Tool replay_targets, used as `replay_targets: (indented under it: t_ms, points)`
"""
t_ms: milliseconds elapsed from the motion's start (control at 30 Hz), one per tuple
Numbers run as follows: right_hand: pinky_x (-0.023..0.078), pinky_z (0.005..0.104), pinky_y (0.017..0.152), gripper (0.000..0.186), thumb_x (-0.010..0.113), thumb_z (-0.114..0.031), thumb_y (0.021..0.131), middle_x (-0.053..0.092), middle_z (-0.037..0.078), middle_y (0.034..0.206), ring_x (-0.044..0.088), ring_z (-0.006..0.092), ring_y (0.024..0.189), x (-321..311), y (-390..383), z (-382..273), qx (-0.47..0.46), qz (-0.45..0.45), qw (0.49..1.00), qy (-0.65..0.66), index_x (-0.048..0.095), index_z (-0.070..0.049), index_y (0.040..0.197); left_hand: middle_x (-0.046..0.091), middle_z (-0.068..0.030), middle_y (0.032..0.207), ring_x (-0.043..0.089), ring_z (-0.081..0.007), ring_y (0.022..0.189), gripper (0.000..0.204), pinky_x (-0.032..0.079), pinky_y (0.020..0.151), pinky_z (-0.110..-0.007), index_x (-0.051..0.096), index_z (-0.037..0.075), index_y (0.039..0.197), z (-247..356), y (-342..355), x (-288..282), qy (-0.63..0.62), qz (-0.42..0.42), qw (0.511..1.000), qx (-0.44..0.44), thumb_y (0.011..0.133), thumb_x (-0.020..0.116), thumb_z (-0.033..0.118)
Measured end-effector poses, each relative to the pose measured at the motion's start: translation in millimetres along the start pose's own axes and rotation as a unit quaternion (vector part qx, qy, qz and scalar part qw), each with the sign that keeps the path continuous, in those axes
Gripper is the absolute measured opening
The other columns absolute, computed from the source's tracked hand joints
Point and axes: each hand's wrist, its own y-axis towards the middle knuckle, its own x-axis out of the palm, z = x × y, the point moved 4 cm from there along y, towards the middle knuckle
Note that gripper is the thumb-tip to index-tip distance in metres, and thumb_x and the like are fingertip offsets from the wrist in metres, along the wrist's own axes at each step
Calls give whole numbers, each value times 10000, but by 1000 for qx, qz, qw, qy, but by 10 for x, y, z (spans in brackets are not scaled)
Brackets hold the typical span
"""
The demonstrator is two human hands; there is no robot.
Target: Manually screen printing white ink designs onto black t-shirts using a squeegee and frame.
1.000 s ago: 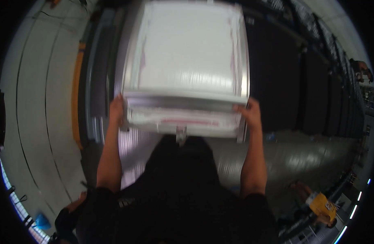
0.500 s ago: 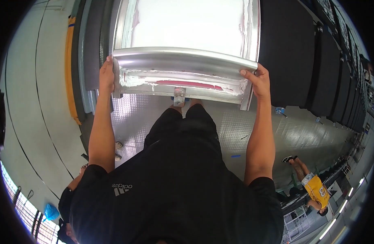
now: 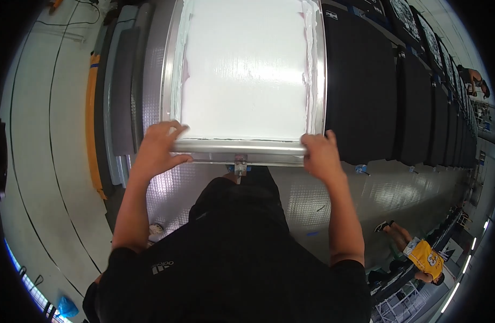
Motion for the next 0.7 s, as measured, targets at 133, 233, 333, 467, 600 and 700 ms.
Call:
replay_targets:
  t_ms: [133, 233, 333, 467, 600, 700]
  points:
    - [498, 461, 805, 274, 663, -44, 679, 662, 161, 863, 626, 381, 875, -30, 223, -75, 22, -48, 996, 77, 685, -75, 950, 657, -99, 884, 623, -294, 854, 290, 487, 770, -416, 667, 79, 961, 130, 504, 2, 89, -167, 980, 54, 704, 760, 179]
    - [498, 455, 780, 259, 643, -61, 706, 671, 146, 873, 633, 367, 859, -291, 698, 170, 30, -59, 994, 84, 686, -94, 959, 664, -106, 865, 627, -304, 839, 263, 492, 754, -412, 673, 79, 949, 2, 1054, -217, 67, -102, 990, 68, 720, 750, 184]
    - [504, 488, 727, 264, 622, -62, 673, 657, 173, 782, 640, 387, 793, -644, 1514, 410, -26, 16, 998, 50, 677, -92, 929, 660, -104, 828, 628, -310, 835, 218, 496, 750, -424, 667, 83, 938, -199, 1781, -302, 78, -72, 993, 43, 764, 726, 199]
    - [504, 480, 747, 234, 616, -82, 699, 655, 178, 750, 639, 400, 759, -1020, 2783, 754, -39, 92, 995, 1, 673, -90, 926, 675, -117, 851, 635, -310, 850, 243, 505, 765, -417, 671, 99, 995, -594, 2917, -399, 122, 25, 992, 21, 786, 719, 215]
    - [484, 500, 857, 225, 612, -92, 744, 673, 155, 812, 654, 357, 816, -1128, 3779, 1002, -81, 177, 978, -75, 652, -80, 966, 683, -136, 940, 626, -313, 929, 337, 486, 834, -405, 668, 60, 1071, -1041, 3836, -371, 145, 63, 987, 26, 760, 721, 179]
    - [406, 580, 966, 256, 588, -96, 797, 678, 110, 905, 655, 297, 913, -814, 4059, 993, -55, 198, 965, -160, 618, -86, 1051, 666, -122, 1036, 599, -303, 1007, 388, 450, 900, -417, 651, 69, 1113, -1148, 3960, -173, 187, 136, 971, 62, 738, 706, 151]
